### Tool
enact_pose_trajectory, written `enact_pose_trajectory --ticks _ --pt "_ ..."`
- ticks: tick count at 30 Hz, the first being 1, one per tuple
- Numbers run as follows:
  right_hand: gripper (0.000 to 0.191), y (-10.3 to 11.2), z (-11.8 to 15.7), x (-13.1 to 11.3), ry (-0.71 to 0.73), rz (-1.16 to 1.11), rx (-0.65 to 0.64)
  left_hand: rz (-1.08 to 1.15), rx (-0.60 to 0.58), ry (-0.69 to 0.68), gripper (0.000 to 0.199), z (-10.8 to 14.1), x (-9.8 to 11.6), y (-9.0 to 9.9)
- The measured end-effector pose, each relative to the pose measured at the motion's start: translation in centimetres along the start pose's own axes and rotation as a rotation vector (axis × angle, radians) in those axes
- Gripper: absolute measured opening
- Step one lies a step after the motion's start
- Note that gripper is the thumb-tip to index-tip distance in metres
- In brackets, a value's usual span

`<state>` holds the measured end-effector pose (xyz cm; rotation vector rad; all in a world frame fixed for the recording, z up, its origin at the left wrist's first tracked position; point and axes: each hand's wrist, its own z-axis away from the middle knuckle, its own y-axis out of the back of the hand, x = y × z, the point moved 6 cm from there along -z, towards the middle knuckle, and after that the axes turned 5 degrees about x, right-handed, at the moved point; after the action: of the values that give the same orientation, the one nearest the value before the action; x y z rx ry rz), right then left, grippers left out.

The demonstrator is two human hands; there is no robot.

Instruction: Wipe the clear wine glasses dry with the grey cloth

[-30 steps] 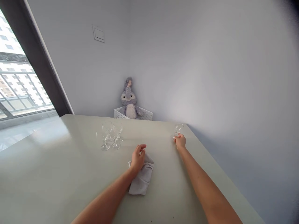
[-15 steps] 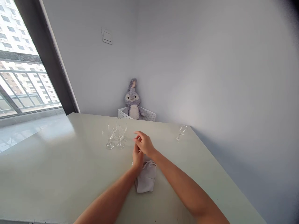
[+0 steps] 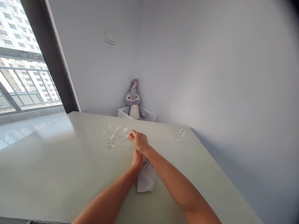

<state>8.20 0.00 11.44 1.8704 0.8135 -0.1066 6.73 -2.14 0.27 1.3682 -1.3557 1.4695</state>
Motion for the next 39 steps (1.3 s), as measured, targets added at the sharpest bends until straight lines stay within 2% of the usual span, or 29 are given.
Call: enact_pose_trajectory --ticks 2,5,9,13,17,19,21,24,27,29,33,35,37,39 --pt "0.012 2.3 1.0 1.2 -0.035 -0.008 0.077 0.156 -0.029 0.086 0.039 -0.1 0.2 -0.3" --pt "0.012 4.6 3.0 3.0 -0.062 -0.007 0.148 0.449 -0.147 0.255 0.051 -0.2 0.8 -0.9" --pt "0.014 5.0 6.0 4.5 -0.064 -0.031 0.133 0.713 -0.266 0.433 0.046 0.1 1.6 -1.4" --pt "0.016 4.9 8.4 5.2 -0.053 -0.11 0.098 0.816 -0.254 0.502 0.03 0.2 1.6 -1.3" --pt "0.023 6.3 11.6 4.9 -0.154 -0.082 0.219 0.888 -0.223 0.51 0.026 -0.4 1.2 -0.8" --pt "0.022 5.7 13.6 3.0 -0.055 -0.034 0.141 0.887 -0.211 0.504 0.026 -0.8 0.8 -0.5" --pt "0.02 3.7 15.8 0.8 0.1 0.023 -0.039 0.885 -0.212 0.502 0.026 -1.0 0.5 -0.4" --pt "0.025 1.1 18.1 0.0 0.138 0.149 -0.167 0.878 -0.226 0.51 0.026 -0.9 0.4 -0.5" --pt "0.008 0.4 18.3 1.7 0.041 0.072 -0.14 0.864 -0.237 0.518 0.025 -0.6 0.6 -0.7" --pt "0.013 1.4 17.7 3.8 -0.1 -0.144 -0.06 0.866 -0.229 0.526 0.025 -0.5 0.7 -0.8" --pt "0.029 5.2 17.2 8.8 -0.607 -0.759 0.2 0.889 -0.218 0.535 0.025 -0.5 0.8 -0.8" --pt "0.033 7.1 17.6 10.1 -0.816 -1.05 0.36 0.899 -0.23 0.538 0.024 -0.5 0.8 -0.8" --pt "0.032 8.7 17.8 10.6 -0.903 -1.238 0.517 0.909 -0.249 0.543 0.023 -0.4 0.7 -1.0" --pt "0.028 9.5 17.5 10.5 -0.906 -1.319 0.612 0.919 -0.268 0.547 0.022 -0.1 0.6 -1.2"
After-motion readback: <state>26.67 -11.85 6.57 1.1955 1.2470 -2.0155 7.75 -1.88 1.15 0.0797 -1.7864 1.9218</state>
